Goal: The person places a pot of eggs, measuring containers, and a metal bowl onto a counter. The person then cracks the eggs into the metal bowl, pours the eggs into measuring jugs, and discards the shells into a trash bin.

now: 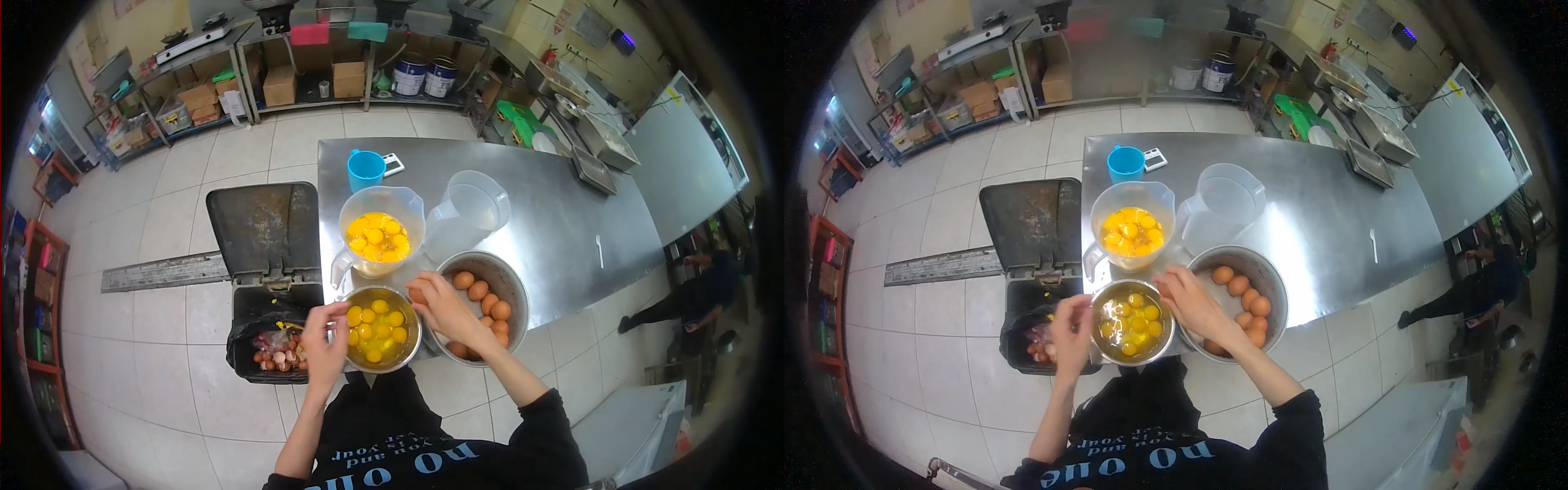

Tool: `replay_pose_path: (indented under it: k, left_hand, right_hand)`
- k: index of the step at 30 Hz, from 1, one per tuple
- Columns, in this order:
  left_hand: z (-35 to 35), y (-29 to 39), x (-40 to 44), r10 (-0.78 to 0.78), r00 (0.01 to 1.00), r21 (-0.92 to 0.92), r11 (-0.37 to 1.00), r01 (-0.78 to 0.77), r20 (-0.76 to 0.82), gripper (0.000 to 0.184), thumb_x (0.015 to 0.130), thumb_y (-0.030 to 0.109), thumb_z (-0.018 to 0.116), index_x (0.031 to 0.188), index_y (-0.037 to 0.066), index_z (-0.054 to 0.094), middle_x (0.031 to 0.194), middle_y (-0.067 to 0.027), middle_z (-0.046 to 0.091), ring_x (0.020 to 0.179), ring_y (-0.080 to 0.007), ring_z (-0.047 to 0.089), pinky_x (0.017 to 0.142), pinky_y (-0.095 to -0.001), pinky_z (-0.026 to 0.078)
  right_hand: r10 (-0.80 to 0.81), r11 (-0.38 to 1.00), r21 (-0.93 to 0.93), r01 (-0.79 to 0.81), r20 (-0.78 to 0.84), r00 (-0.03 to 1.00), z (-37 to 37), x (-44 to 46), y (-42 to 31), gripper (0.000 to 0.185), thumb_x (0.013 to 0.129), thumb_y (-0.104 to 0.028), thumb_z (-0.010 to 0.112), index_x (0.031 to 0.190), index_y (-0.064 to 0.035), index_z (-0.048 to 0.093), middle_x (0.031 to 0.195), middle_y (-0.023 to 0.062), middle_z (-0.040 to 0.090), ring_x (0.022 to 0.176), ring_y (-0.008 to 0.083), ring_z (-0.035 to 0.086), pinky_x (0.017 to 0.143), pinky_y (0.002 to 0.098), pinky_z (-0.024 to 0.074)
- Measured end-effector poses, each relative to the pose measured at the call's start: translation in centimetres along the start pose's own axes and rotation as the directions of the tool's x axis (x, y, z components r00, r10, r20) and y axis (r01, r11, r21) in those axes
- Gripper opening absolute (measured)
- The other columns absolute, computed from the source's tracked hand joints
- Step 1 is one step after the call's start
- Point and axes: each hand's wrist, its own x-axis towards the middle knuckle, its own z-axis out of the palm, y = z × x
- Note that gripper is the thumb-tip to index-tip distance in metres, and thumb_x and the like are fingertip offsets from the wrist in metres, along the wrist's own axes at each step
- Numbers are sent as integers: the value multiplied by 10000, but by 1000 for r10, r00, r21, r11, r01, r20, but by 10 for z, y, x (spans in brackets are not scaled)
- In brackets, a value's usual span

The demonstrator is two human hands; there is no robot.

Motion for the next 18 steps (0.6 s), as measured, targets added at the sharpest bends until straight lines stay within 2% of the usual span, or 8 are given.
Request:
replay_pose_path:
  k: [2,4,5,7,11,13,16,18]
  left_hand:
    - [13,31,12,56,989,-38,998,-52,135,352,808,-27,604,1155,33,592,986,-85,578,836,-155,618,737,-264,497]
    - [30,53,18,47,987,-81,996,-35,151,371,791,-22,631,1156,37,598,998,-84,583,828,-152,627,730,-263,508]
    - [34,59,20,45,983,-125,992,-22,178,390,775,-16,658,1157,41,605,1010,-82,587,820,-149,637,723,-261,519]
    - [32,61,23,15,971,-156,988,23,238,434,747,-23,678,1167,46,598,1050,-87,594,834,-132,633,729,-252,527]
    - [30,48,22,-17,964,-157,986,60,264,513,708,-38,702,1198,51,580,1115,-100,598,834,-121,636,730,-240,539]
    - [30,42,20,-26,961,-152,986,70,275,515,710,-33,704,1203,46,576,1123,-101,596,842,-126,635,732,-242,542]
    - [23,44,18,-20,958,-127,990,59,286,502,711,-27,706,1193,34,577,1109,-108,597,838,-145,641,723,-253,555]
    - [17,41,10,-22,954,-103,993,55,298,486,710,-26,705,1178,28,583,1086,-113,600,826,-159,647,713,-261,565]
  right_hand:
    - [-12,996,85,17,-57,998,-12,6,-22,353,863,-88,593,1198,-59,485,1114,166,502,995,328,547,852,377,456]
    - [297,767,585,-264,41,954,-21,13,-45,316,918,-145,552,1212,-54,476,1048,113,538,950,239,563,826,342,462]
    - [296,766,586,-264,43,954,-23,14,-48,316,918,-145,552,1212,-54,476,1048,113,538,950,239,563,826,342,462]
    - [380,324,805,-496,369,848,-26,17,-51,353,939,-218,545,1240,-55,461,1035,80,559,938,180,560,818,314,463]
    - [264,345,774,-531,463,846,-25,12,-43,414,922,-220,566,1276,-51,436,1092,103,551,941,190,574,819,319,470]
    - [77,800,578,-163,171,982,-15,12,-40,467,902,-218,578,1300,-41,411,1131,144,541,968,224,579,827,325,470]
    - [69,912,379,-159,241,968,-19,13,-50,501,873,-185,582,1308,-30,389,1168,196,509,1016,297,563,870,357,454]
    - [39,915,384,-121,214,976,0,10,-52,509,857,-158,574,1309,-26,379,1180,216,493,1043,336,544,894,375,439]
